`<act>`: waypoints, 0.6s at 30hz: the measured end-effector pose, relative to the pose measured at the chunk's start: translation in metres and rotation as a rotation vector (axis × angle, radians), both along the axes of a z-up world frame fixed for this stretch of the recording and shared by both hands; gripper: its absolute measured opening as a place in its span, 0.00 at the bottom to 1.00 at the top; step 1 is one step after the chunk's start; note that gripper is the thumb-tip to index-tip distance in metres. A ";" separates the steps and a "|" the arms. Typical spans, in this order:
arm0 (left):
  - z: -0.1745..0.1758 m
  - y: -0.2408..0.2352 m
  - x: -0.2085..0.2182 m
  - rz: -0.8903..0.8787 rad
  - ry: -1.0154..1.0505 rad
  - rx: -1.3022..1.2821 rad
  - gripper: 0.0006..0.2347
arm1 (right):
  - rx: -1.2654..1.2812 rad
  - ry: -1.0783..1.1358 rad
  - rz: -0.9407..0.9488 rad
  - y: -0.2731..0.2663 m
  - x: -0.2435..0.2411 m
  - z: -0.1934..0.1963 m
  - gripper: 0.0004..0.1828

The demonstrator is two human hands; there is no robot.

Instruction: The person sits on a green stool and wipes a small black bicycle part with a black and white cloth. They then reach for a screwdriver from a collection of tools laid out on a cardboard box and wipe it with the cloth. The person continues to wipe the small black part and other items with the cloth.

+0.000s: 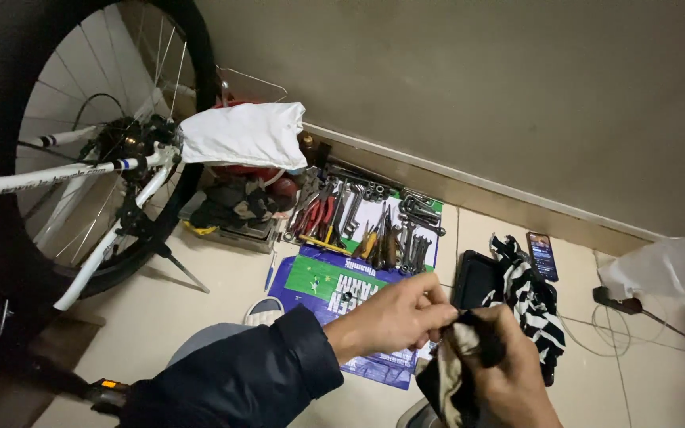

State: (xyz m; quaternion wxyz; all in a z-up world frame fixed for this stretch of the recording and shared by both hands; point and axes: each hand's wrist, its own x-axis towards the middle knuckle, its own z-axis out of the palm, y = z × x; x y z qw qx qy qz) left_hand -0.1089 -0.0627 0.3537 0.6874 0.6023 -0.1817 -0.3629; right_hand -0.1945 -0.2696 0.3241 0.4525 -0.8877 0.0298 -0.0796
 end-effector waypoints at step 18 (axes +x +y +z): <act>-0.002 -0.001 0.004 -0.005 0.057 0.049 0.09 | -0.385 -0.218 0.095 -0.003 -0.003 -0.014 0.29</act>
